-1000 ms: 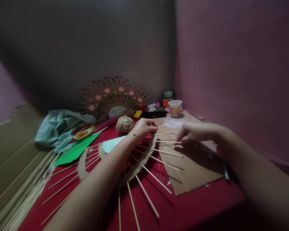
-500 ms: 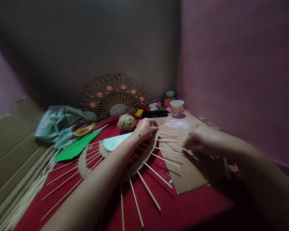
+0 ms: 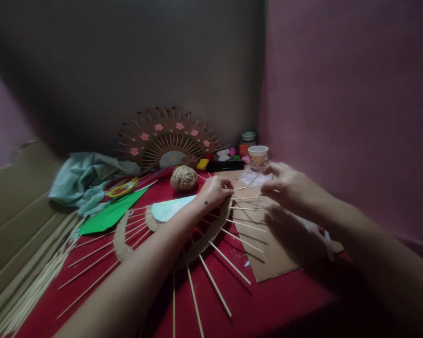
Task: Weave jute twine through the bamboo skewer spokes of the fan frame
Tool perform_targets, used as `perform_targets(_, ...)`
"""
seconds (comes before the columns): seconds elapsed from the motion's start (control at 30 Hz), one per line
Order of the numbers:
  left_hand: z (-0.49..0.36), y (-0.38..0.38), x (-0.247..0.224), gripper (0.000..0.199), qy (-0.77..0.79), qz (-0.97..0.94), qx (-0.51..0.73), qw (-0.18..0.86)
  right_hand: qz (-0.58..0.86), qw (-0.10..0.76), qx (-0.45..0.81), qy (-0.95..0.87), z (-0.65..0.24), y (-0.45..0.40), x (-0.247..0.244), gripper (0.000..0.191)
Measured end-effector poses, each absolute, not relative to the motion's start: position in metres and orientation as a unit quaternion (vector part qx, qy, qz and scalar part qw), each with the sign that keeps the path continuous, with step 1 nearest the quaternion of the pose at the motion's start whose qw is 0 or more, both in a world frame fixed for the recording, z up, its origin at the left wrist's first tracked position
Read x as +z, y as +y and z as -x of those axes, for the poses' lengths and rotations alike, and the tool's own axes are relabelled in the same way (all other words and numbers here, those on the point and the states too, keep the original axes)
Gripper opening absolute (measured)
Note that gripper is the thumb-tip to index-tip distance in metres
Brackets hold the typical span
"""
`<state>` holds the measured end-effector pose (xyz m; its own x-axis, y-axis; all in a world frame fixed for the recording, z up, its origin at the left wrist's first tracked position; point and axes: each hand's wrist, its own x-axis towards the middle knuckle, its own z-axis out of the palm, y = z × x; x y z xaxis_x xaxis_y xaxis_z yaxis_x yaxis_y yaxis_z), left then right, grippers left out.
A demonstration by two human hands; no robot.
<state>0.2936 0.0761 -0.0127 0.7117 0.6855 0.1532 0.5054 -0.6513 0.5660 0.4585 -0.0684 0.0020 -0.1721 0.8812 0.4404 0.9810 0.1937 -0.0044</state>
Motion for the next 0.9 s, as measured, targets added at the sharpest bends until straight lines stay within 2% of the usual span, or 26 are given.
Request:
perform_targets(0.23, -0.294, 0.078, -0.016, 0.013, 0.330, -0.897, 0.168, 0.239, 0.637, 0.233, -0.087, -0.729, -0.444, -0.048, 0.003, 0.019)
perform_targets(0.5, -0.295, 0.080, -0.018, 0.013, 0.332, -0.903, 0.164, 0.220, 0.793, 0.081, -0.058, -0.601, -0.444, -0.061, -0.002, 0.016)
perform_targets(0.73, -0.295, 0.080, -0.019, 0.014, 0.332, -0.906, 0.161, 0.209, 0.821, 0.090, 0.052, -0.562, -0.450, -0.071, 0.000, 0.018)
perform_targets(0.9, -0.295, 0.080, -0.019, 0.014, 0.326, -0.910, 0.159, 0.200, 0.828, 0.089, 0.074, -0.548, -0.456, -0.072, -0.004, 0.022)
